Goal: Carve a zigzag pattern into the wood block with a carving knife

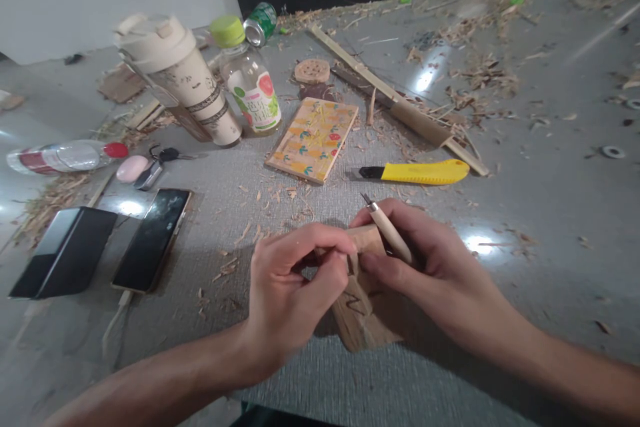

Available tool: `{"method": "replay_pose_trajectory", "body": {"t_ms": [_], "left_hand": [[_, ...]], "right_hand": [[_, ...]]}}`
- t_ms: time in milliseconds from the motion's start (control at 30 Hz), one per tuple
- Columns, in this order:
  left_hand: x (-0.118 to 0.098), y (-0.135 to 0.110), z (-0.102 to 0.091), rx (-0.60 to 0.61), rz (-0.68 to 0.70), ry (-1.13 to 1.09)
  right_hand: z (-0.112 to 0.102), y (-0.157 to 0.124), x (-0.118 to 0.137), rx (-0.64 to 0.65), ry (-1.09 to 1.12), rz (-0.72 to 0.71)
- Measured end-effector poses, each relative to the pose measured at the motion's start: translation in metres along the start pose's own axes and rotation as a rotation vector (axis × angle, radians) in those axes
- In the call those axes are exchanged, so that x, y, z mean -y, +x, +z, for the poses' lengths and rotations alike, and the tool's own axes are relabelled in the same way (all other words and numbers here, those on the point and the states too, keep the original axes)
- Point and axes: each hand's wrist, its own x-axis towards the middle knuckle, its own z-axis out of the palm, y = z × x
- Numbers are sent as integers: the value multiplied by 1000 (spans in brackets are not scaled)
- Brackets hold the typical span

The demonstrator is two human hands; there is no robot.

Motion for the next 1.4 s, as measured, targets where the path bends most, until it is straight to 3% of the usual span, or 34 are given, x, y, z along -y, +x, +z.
{"method": "replay_pose_trajectory", "body": {"t_ms": [433,667,867,1000,1200,1400], "left_hand": [[3,0,0,19,38,-12],[2,0,1,26,-106,-79],[0,0,1,4,-82,-11],[0,0,2,7,-137,-63],[5,-2,3,91,-343,-192],[14,-10,0,252,-269,-139]], "right_hand": [[-1,1,-4,46,168,102],[-1,2,-4,50,186,88],[-1,0,-4,65,225,124],[0,1,-4,66,291,164],[0,5,-8,6,325,164],[0,2,-9,-120,160,102]]}}
